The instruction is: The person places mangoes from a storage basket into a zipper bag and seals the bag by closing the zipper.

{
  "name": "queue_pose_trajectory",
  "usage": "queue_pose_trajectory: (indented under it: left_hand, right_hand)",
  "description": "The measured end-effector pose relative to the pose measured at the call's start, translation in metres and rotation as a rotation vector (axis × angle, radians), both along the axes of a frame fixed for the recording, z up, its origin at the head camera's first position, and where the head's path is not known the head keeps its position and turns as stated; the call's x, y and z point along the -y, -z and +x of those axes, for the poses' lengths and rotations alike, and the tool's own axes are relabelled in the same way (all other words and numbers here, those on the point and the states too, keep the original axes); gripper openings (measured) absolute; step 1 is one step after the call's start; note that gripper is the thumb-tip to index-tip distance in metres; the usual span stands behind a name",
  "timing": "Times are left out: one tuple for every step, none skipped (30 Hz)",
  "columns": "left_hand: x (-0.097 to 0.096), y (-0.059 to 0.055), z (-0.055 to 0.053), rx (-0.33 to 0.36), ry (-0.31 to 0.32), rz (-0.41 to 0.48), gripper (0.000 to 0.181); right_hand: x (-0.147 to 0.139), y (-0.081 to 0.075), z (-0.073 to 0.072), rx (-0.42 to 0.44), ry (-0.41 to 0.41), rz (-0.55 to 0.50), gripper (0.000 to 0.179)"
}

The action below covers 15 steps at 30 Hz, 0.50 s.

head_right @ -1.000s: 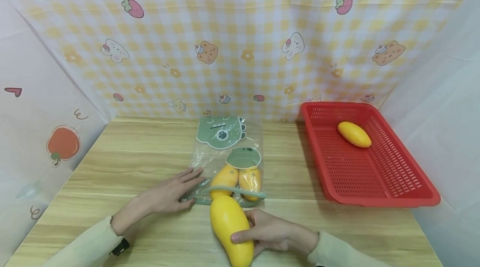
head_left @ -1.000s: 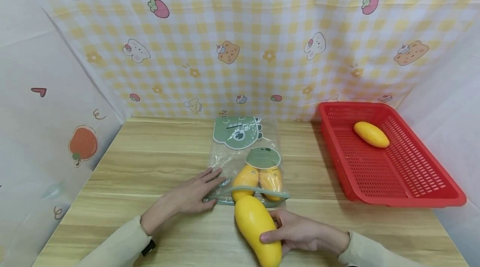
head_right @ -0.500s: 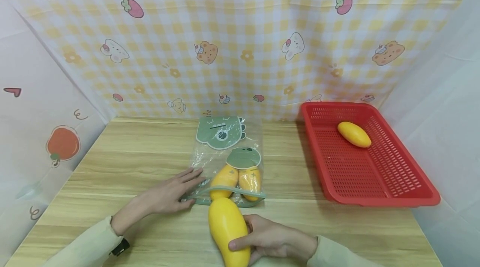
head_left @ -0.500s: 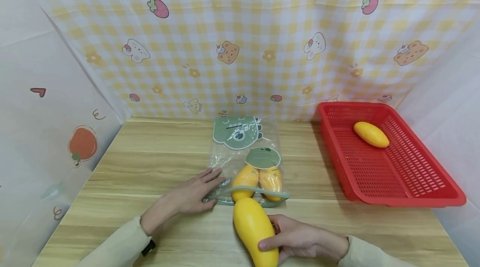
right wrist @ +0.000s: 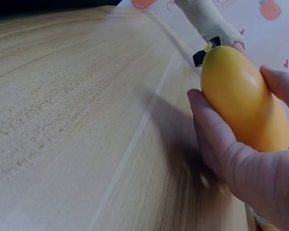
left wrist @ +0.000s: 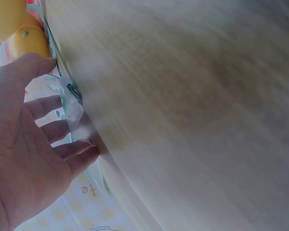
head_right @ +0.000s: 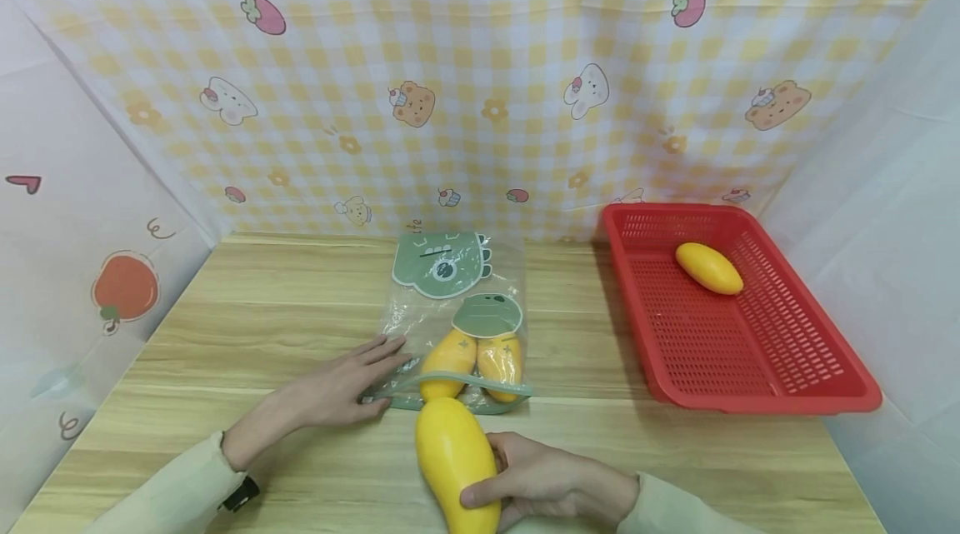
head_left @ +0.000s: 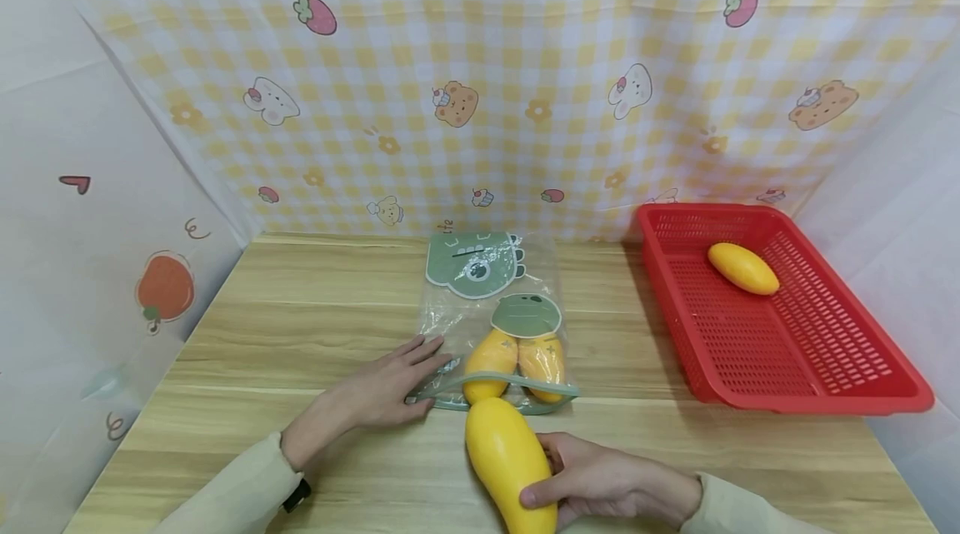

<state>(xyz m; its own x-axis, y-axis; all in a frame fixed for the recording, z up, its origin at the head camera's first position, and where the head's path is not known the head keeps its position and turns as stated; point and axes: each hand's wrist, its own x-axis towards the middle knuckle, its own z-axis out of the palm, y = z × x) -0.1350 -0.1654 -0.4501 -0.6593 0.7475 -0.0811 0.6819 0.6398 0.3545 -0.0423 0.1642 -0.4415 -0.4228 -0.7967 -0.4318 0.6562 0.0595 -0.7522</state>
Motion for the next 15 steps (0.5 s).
queue_pose_trajectory:
  left_hand:
    - [0.0000,-0.0001,0.0001,0.001,-0.001,-0.001,0.066]
    - [0.0000,-0.0001,0.0002,0.003,-0.001,-0.002,0.066]
    - [0.0000,-0.0003,0.0003,0.004,-0.002,-0.002,0.066]
    - [-0.0001,-0.0004,0.0003,0.004,-0.003,-0.002,0.066]
    - [-0.0001,-0.0005,0.0004,0.005,-0.003,-0.003,0.066]
    - [-0.0002,-0.0007,0.0004,0.005,-0.004,-0.002,0.066]
    - [-0.0003,-0.0008,0.0005,0.006,-0.004,-0.002,0.066]
    - [-0.0004,-0.0010,0.0005,0.007,-0.005,-0.001,0.066]
    - [-0.0005,-0.0011,0.0006,0.007,-0.005,-0.001,0.066]
    - [-0.0005,-0.0012,0.0007,0.008,-0.006,-0.001,0.066]
    - [-0.0005,-0.0014,0.0007,0.007,-0.006,-0.001,0.066]
    - [-0.0005,-0.0015,0.0007,0.007,-0.007,-0.002,0.066]
    - [-0.0006,-0.0015,0.0008,0.006,-0.007,-0.003,0.066]
    - [-0.0007,-0.0013,0.0008,0.005,-0.007,-0.005,0.066]
    - [-0.0007,-0.0012,0.0007,0.003,-0.007,-0.006,0.066]
  right_hand:
    - [-0.0004,0.0000,0.0002,-0.001,0.002,0.001,0.063]
    - [-0.0007,0.0002,0.0003,-0.002,0.002,0.001,0.062]
    - [-0.0009,0.0003,0.0002,-0.002,0.002,0.001,0.060]
    - [-0.0010,0.0007,0.0001,-0.001,0.001,0.001,0.059]
    - [-0.0010,0.0008,-0.0002,0.001,-0.001,0.000,0.058]
    - [-0.0010,0.0009,-0.0006,0.004,-0.003,-0.001,0.057]
    - [-0.0008,0.0010,-0.0010,0.009,-0.003,-0.002,0.056]
    - [-0.0005,0.0012,-0.0015,0.014,-0.003,-0.003,0.056]
    - [0.0000,0.0015,-0.0019,0.018,-0.003,-0.004,0.056]
    - [0.0005,0.0017,-0.0022,0.022,-0.001,-0.006,0.056]
    - [0.0008,0.0018,-0.0025,0.027,0.001,-0.007,0.056]
    - [0.0012,0.0021,-0.0026,0.032,0.003,-0.009,0.057]
    - [0.0017,0.0024,-0.0025,0.031,0.006,-0.012,0.058]
    - [0.0020,0.0026,-0.0025,0.030,0.007,-0.014,0.059]
    - [0.0022,0.0026,-0.0024,0.031,0.008,-0.017,0.060]
